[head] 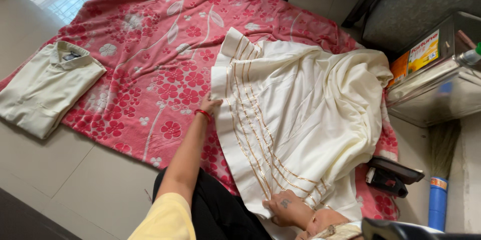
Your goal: The person irons a white cloth with gold stripes laid out on a pink floral blanket on the floor. They use a black electric iron to smooth the fabric, periodically lifting and repositioning the cloth to access different sections.
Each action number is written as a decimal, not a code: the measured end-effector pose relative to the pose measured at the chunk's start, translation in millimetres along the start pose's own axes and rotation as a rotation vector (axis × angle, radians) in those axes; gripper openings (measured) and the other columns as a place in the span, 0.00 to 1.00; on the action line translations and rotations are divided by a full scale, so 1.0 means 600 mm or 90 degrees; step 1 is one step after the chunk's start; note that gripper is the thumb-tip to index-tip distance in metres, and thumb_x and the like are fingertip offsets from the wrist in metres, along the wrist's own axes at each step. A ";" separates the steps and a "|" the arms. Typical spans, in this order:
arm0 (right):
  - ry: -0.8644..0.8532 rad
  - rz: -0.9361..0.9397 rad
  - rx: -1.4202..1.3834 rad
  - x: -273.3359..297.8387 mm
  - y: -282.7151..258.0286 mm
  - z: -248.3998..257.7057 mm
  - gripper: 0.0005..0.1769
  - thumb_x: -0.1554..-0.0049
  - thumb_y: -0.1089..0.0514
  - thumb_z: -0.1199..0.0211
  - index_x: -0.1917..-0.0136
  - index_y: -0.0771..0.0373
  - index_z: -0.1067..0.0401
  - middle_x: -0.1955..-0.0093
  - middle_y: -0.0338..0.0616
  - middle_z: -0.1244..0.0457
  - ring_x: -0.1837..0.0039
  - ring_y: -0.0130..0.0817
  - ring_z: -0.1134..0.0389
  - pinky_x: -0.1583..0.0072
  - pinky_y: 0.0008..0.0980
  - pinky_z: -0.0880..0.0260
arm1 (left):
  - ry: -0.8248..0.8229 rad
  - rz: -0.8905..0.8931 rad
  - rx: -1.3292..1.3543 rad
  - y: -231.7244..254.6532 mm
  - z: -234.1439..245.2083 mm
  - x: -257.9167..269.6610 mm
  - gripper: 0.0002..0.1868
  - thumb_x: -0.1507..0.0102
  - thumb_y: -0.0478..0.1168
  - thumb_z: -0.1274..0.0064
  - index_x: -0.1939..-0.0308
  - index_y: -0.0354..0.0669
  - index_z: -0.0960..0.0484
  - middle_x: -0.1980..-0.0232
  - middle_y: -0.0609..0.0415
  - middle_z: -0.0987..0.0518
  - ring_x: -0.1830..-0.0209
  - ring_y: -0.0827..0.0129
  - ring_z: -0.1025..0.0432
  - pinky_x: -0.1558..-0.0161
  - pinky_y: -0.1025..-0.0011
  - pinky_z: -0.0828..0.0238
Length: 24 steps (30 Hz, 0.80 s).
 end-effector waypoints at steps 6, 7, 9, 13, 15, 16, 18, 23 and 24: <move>-0.039 -0.007 -0.193 -0.052 0.094 0.103 0.43 0.51 0.31 0.28 0.33 0.57 0.32 0.46 0.51 0.31 0.44 0.47 0.28 0.43 0.39 0.29 | 0.218 0.025 -0.174 -0.057 0.006 0.069 0.22 0.45 0.41 0.35 0.50 0.35 0.21 0.58 0.54 0.18 0.64 0.71 0.25 0.60 0.68 0.27; 0.086 0.027 -0.198 -0.070 0.116 0.151 0.41 0.49 0.30 0.28 0.35 0.60 0.29 0.44 0.52 0.30 0.43 0.46 0.28 0.42 0.38 0.29 | 0.207 0.060 -0.175 -0.068 0.010 0.071 0.21 0.42 0.46 0.37 0.51 0.35 0.19 0.59 0.54 0.18 0.63 0.72 0.27 0.60 0.69 0.29; 0.324 -0.070 -0.127 -0.117 0.185 0.244 0.32 0.46 0.34 0.34 0.34 0.50 0.28 0.50 0.46 0.28 0.51 0.42 0.25 0.49 0.39 0.25 | 0.183 0.130 -0.179 -0.080 0.024 0.059 0.24 0.37 0.56 0.39 0.54 0.35 0.15 0.60 0.55 0.19 0.63 0.73 0.30 0.60 0.71 0.33; 0.471 -0.191 -0.175 -0.241 0.328 0.406 0.21 0.44 0.37 0.35 0.45 0.48 0.19 0.61 0.40 0.28 0.59 0.37 0.26 0.56 0.38 0.27 | 0.144 0.125 -0.263 -0.057 0.032 0.012 0.31 0.35 0.63 0.43 0.56 0.33 0.18 0.64 0.52 0.23 0.66 0.67 0.31 0.63 0.66 0.35; 0.550 -0.174 -0.256 -0.313 0.387 0.489 0.18 0.42 0.40 0.35 0.47 0.51 0.18 0.65 0.41 0.29 0.62 0.33 0.26 0.57 0.35 0.28 | 0.131 0.119 -0.442 -0.036 0.023 -0.008 0.30 0.37 0.64 0.43 0.54 0.37 0.18 0.64 0.49 0.19 0.64 0.67 0.26 0.60 0.68 0.31; 0.577 -0.157 -0.314 -0.356 0.414 0.527 0.18 0.41 0.41 0.36 0.48 0.53 0.17 0.66 0.39 0.28 0.63 0.30 0.26 0.58 0.33 0.28 | 0.113 0.126 -0.504 -0.025 0.018 -0.015 0.30 0.37 0.64 0.42 0.54 0.37 0.17 0.63 0.48 0.19 0.63 0.65 0.25 0.60 0.68 0.30; 0.616 -0.175 -0.359 -0.436 0.473 0.600 0.20 0.43 0.42 0.34 0.45 0.55 0.20 0.65 0.37 0.28 0.65 0.26 0.27 0.58 0.29 0.28 | 0.081 0.140 -0.629 -0.001 0.011 -0.024 0.31 0.39 0.64 0.40 0.53 0.37 0.16 0.61 0.46 0.18 0.62 0.63 0.24 0.59 0.66 0.30; 0.584 -0.284 -0.366 -0.615 0.587 0.679 0.39 0.52 0.40 0.24 0.34 0.58 0.34 0.65 0.43 0.30 0.65 0.32 0.27 0.60 0.34 0.28 | -0.039 0.239 -0.508 0.013 -0.004 -0.021 0.29 0.44 0.53 0.34 0.50 0.31 0.19 0.61 0.46 0.16 0.62 0.63 0.19 0.62 0.66 0.22; 0.551 -0.320 -0.381 -0.645 0.606 0.672 0.44 0.54 0.40 0.21 0.33 0.58 0.37 0.64 0.45 0.31 0.64 0.34 0.27 0.60 0.35 0.27 | -0.053 0.228 -0.503 0.014 -0.007 -0.021 0.30 0.45 0.51 0.32 0.50 0.28 0.20 0.61 0.45 0.16 0.62 0.64 0.19 0.62 0.65 0.21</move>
Point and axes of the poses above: each hand's wrist, its own x-axis away from the middle knuckle, its own z-axis out of the back of the hand, y = z × x, the point moved 8 cm from there along -x, towards the middle knuckle
